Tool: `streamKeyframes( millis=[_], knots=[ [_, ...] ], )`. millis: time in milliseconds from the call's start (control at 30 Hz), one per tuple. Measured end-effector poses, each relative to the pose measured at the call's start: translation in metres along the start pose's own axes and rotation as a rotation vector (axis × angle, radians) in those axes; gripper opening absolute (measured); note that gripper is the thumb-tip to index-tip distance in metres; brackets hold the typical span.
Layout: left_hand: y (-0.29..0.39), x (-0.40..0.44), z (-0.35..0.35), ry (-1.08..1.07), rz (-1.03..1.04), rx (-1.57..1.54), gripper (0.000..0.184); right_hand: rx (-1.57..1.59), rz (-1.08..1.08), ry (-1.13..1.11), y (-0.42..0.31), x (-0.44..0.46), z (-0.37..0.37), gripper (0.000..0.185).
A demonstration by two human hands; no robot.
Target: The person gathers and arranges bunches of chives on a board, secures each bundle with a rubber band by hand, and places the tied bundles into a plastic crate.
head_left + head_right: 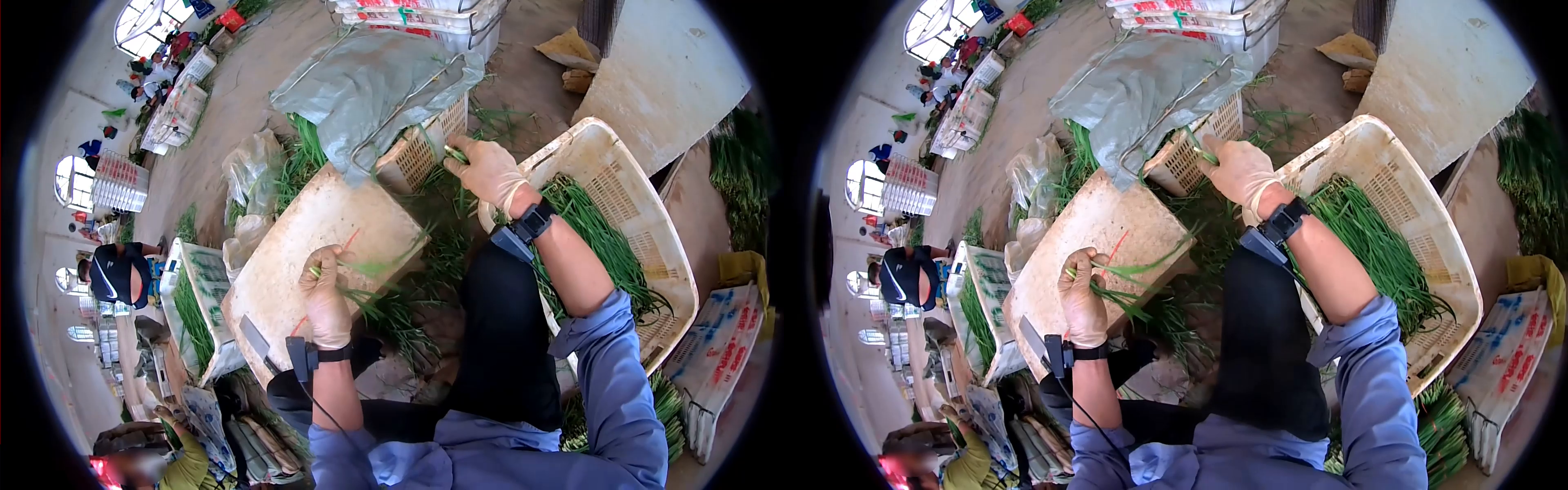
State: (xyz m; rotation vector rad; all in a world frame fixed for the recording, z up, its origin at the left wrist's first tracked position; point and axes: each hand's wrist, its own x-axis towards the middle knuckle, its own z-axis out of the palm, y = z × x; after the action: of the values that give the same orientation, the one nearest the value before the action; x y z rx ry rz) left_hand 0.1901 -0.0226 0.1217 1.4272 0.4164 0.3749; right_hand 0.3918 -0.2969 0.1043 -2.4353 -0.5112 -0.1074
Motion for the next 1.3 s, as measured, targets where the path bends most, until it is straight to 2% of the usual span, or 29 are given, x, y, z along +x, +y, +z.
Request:
streamKeyframes(
  millis=[33,133,167,200,233,333,367,400,467,533,600,667,733,800,833,933,967,1067,1167,1200,1233,1300],
  knots=[
    [-0.001,-0.002,0.004,-0.007,-0.005,-0.05,0.019,0.08,-0.035,0.099,-0.006,-0.004,0.0,0.043],
    [-0.011,0.0,0.013,0.0,0.025,-0.183,0.019,0.615,0.132,-0.254,-0.046,-0.022,-0.017,0.035],
    [-0.009,-0.006,0.021,-0.016,-0.02,-0.259,0.019,0.675,0.124,-0.255,-0.061,-0.033,-0.014,0.03],
    [-0.004,-0.011,0.028,-0.036,-0.065,-0.337,0.02,0.69,-0.061,-0.192,-0.066,-0.041,0.008,0.032],
    [-0.011,-0.009,0.027,-0.122,-0.014,-0.395,0.024,0.65,-0.1,-0.237,-0.082,-0.052,0.005,0.036],
    [-0.002,-0.025,0.036,0.012,-0.072,-0.279,0.028,0.614,-0.258,-0.251,-0.115,-0.081,0.028,0.049],
    [-0.006,-0.03,0.032,0.028,-0.051,-0.178,0.031,0.636,-0.227,-0.261,-0.124,-0.087,0.035,0.053],
    [-0.005,-0.031,0.031,-0.067,-0.084,-0.44,0.033,0.655,-0.188,-0.265,-0.133,-0.093,0.04,0.057],
    [-0.016,-0.03,0.017,-0.152,-0.047,-0.517,0.04,0.713,-0.18,-0.096,-0.146,-0.105,0.047,0.059],
    [0.001,-0.042,0.034,-0.06,-0.003,-0.403,0.049,0.678,-0.191,-0.134,-0.151,-0.109,0.046,0.057],
    [-0.005,-0.048,0.025,-0.273,0.06,-0.395,0.053,0.637,-0.224,-0.105,-0.151,-0.114,0.053,0.052],
    [-0.003,-0.051,0.027,-0.278,-0.046,-0.604,0.052,0.589,-0.302,-0.224,-0.147,-0.114,0.055,0.046],
    [0.0,-0.054,0.032,-0.298,-0.051,-0.556,0.054,0.57,-0.35,-0.312,-0.138,-0.109,0.056,0.039],
    [0.004,-0.057,0.039,-0.318,-0.045,-0.492,0.056,0.564,-0.344,-0.27,-0.134,-0.108,0.055,0.034],
    [0.01,-0.06,0.049,-0.304,-0.057,-0.494,0.067,0.561,-0.344,-0.251,-0.133,-0.108,0.052,0.031],
    [0.006,-0.055,0.058,-0.538,-0.001,-0.625,0.078,0.662,-0.28,-0.134,-0.131,-0.112,0.042,0.029],
    [0.001,-0.054,0.056,-0.525,-0.015,-0.542,0.079,0.858,-0.213,-0.164,-0.132,-0.113,0.038,0.031],
    [-0.036,-0.054,0.02,-0.492,-0.059,-0.287,0.083,0.74,-0.084,0.075,-0.147,-0.123,0.061,0.033],
    [-0.06,-0.057,-0.009,-0.449,-0.108,-0.018,0.087,0.925,-0.144,-0.124,-0.132,-0.119,0.051,0.036],
    [-0.057,-0.057,-0.006,-0.507,-0.144,-0.047,0.081,0.985,-0.171,-0.195,-0.13,-0.118,0.046,0.037],
    [-0.053,-0.058,-0.003,-0.564,-0.179,-0.077,0.076,0.779,-0.095,-0.227,-0.138,-0.121,0.039,0.042],
    [-0.046,-0.056,0.003,-0.683,-0.249,-0.136,0.065,0.73,-0.226,-0.286,-0.115,-0.116,0.025,0.048]
  ],
)
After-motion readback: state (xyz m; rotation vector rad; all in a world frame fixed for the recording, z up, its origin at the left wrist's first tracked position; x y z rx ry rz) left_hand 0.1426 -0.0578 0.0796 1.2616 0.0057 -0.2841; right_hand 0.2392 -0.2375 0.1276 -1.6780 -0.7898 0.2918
